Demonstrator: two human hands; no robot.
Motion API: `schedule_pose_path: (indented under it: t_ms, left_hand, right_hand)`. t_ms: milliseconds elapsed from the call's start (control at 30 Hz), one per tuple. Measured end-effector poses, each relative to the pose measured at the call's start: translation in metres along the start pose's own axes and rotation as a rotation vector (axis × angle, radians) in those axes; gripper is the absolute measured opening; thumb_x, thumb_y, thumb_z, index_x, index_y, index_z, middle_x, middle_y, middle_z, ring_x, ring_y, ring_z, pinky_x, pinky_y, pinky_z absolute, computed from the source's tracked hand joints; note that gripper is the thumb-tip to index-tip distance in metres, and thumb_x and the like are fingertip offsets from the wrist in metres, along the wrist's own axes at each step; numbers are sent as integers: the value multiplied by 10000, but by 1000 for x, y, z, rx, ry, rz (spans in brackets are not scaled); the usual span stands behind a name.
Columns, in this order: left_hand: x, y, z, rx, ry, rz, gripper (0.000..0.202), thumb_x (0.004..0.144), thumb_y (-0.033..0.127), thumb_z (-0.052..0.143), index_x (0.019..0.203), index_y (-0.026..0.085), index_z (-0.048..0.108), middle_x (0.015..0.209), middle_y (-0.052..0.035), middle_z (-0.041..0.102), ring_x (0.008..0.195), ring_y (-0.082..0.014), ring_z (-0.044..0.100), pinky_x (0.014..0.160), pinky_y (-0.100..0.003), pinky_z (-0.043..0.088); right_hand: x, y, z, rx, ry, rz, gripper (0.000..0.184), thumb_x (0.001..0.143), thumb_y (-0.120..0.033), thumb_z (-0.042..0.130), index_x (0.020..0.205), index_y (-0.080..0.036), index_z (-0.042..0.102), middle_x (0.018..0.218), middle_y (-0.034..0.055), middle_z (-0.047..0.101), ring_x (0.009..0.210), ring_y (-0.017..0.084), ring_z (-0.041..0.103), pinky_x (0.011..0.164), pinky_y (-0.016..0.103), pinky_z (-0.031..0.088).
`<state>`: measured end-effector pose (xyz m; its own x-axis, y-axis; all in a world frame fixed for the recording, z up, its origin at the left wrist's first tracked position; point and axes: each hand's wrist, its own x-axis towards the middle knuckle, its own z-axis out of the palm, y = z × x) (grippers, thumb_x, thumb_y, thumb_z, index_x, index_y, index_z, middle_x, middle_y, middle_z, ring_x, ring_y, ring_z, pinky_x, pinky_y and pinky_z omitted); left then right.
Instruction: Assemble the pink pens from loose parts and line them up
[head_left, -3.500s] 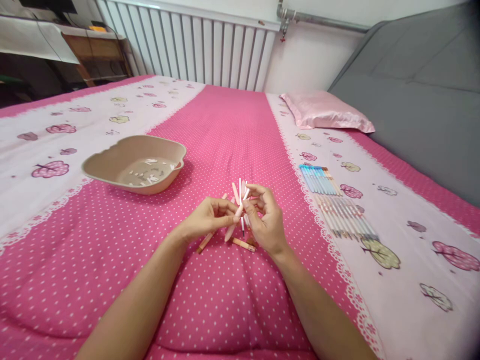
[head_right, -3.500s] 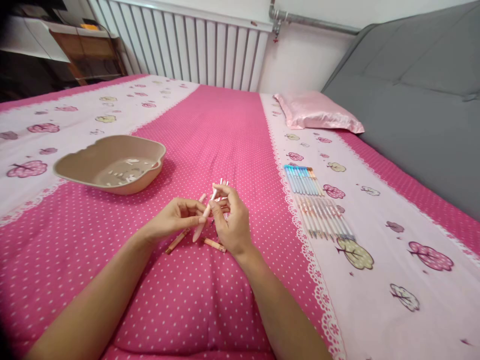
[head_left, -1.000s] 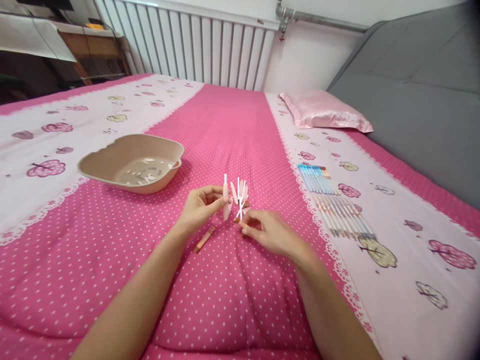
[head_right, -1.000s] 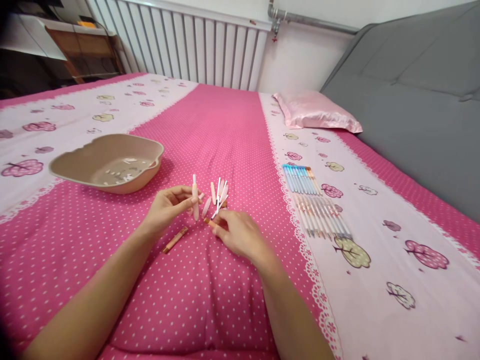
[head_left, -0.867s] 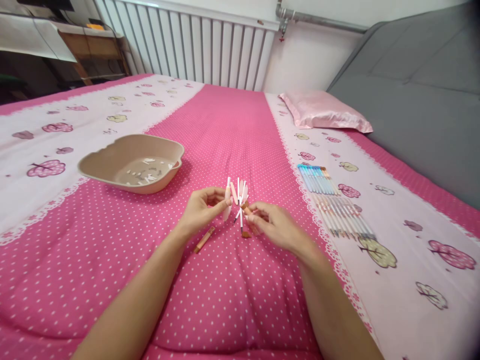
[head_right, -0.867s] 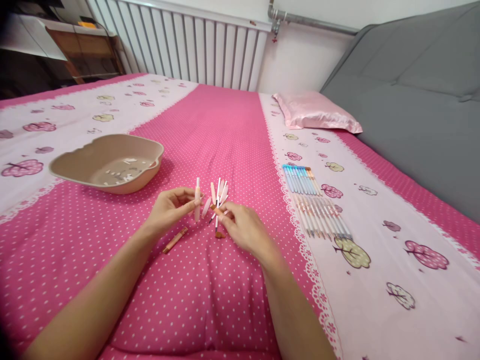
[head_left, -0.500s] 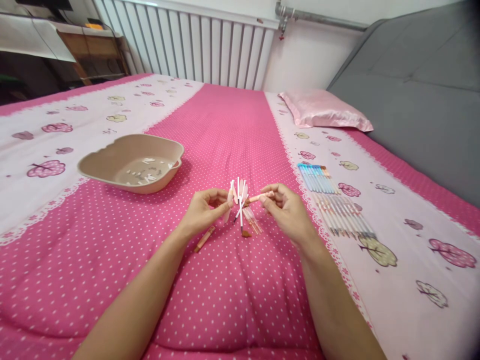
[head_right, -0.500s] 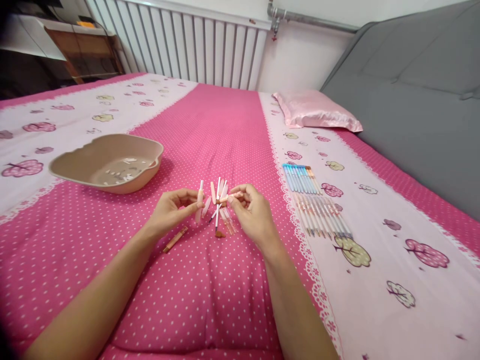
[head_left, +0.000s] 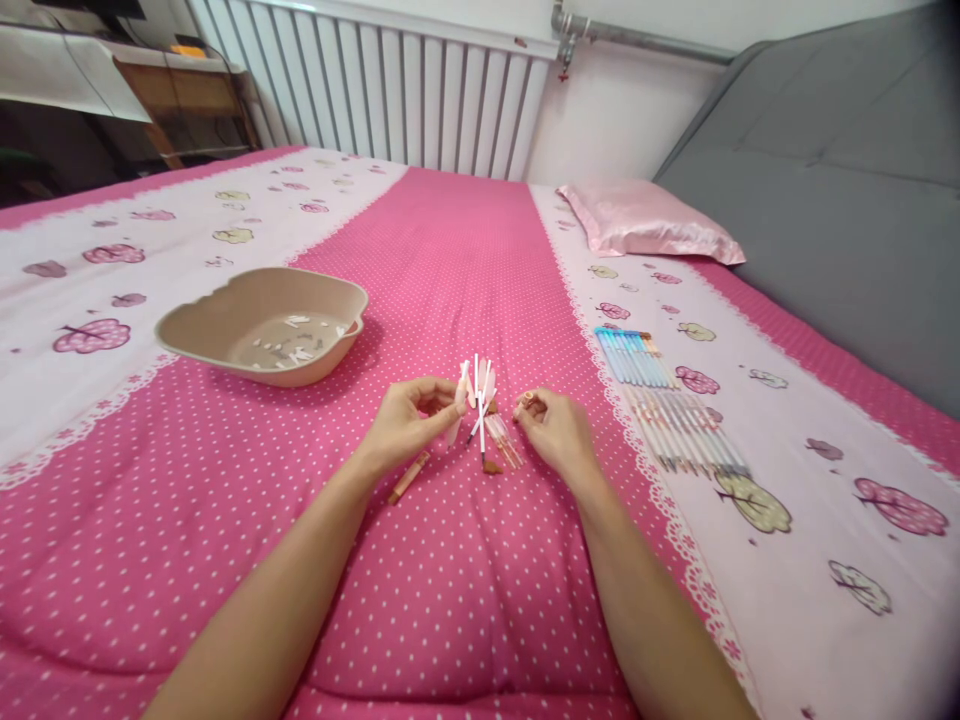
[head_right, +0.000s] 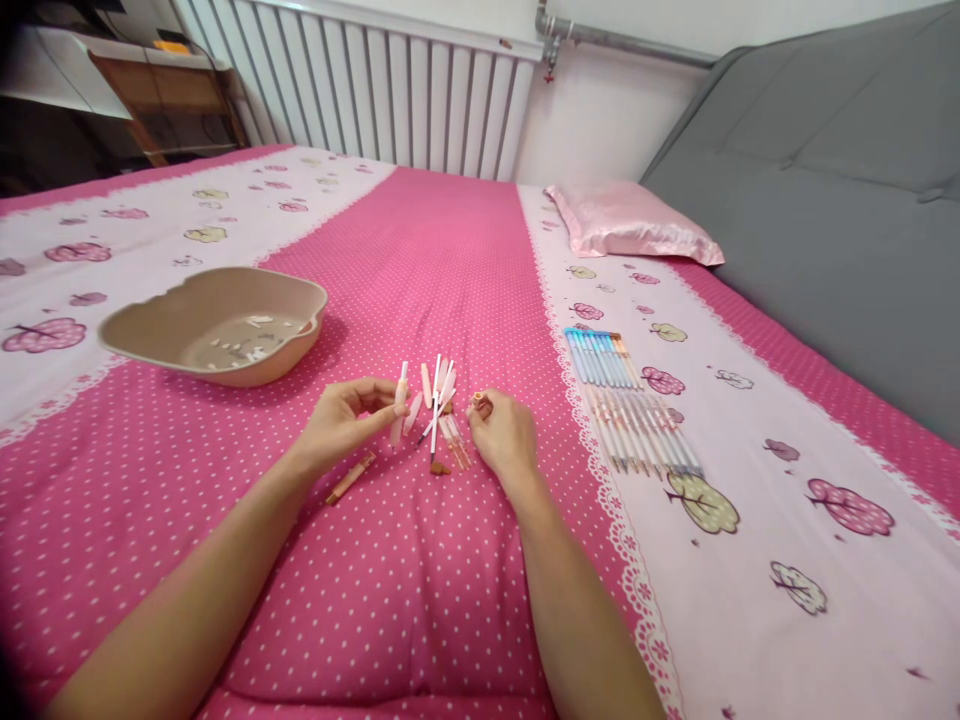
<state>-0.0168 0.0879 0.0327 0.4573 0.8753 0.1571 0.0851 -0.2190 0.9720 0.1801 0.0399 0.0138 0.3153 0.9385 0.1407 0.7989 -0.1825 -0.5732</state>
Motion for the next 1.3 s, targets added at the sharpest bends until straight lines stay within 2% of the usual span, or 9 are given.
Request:
schedule_pose_path:
  t_ms: [133, 267, 367, 467, 600, 733, 1000, 1100, 1300]
  left_hand:
    - [0, 1, 0, 7, 8, -1, 260, 696, 322, 707, 854, 119, 670, 799, -68, 707, 670, -136, 633, 638, -230, 486]
    - [0, 0, -1, 6, 3, -1, 259, 702, 318, 706, 862, 118, 671, 802, -69, 704, 671, -139, 632, 634, -232, 486]
    - [0, 0, 0, 13, -7, -2, 263, 709, 325, 701, 865, 114, 671, 801, -69, 702, 667, -135, 627, 632, -228, 483]
    - [0, 0, -1, 26, -10, -8, 273, 715, 334, 694, 865, 107, 664, 789, -63, 697, 657, -128, 619, 626, -224, 478]
    - [1, 0, -1, 38, -19, -10, 278, 727, 338, 682, 875, 104, 658, 802, -60, 696, 662, -121, 613, 630, -220, 475]
    - [1, -1, 0, 45, -28, -18, 284, 723, 339, 684, 875, 101, 656, 805, -64, 695, 652, -120, 606, 612, -222, 472]
    - [1, 0, 0, 64, -33, -14, 283, 725, 331, 685, 888, 101, 659, 810, -65, 696, 677, -123, 615, 641, -226, 478]
    - [1, -2, -1, 62, -52, -1, 281, 734, 337, 678, 896, 108, 661, 818, -63, 697, 682, -121, 616, 643, -222, 473]
    - [1, -1, -2, 123, -97, 20, 291, 738, 365, 670, 879, 111, 682, 800, -65, 697, 652, -119, 600, 610, -219, 452]
  right_hand:
    - [1, 3, 5, 21, -48, 0, 130, 769, -267, 534, 778, -192, 640, 711, 24, 667, 649, 166, 597, 594, 252, 379]
    - [4, 7, 8, 42, -13, -10, 161, 811, -287, 508, 821, -181, 627, 798, 54, 680, 727, 186, 614, 643, 272, 405]
    - [6, 8, 11, 213, 8, -7, 188, 862, -287, 440, 905, -171, 582, 880, 71, 678, 770, 176, 629, 700, 289, 438]
    - [7, 6, 14, 438, 0, -33, 233, 900, -323, 382, 990, -176, 538, 846, 53, 662, 705, 156, 629, 676, 290, 461]
    - [5, 1, 10, 524, 55, -143, 314, 900, -397, 403, 1074, -190, 563, 744, 15, 582, 629, 142, 558, 600, 272, 446]
    - [2, -6, 4, 660, 94, -193, 335, 882, -402, 472, 1154, -216, 532, 726, -9, 555, 642, 128, 527, 609, 260, 439]
    - [-2, -17, -1, 900, 227, -196, 186, 753, -308, 666, 845, -176, 573, 738, -7, 592, 635, 107, 549, 581, 231, 450]
    - [-1, -16, -1, 1014, 234, -167, 192, 731, -288, 684, 870, -177, 613, 760, -5, 602, 643, 104, 548, 574, 228, 453]
    - [1, -16, 0, 1212, 145, -61, 207, 717, -262, 695, 913, -205, 665, 820, -9, 615, 678, 83, 533, 544, 188, 437]
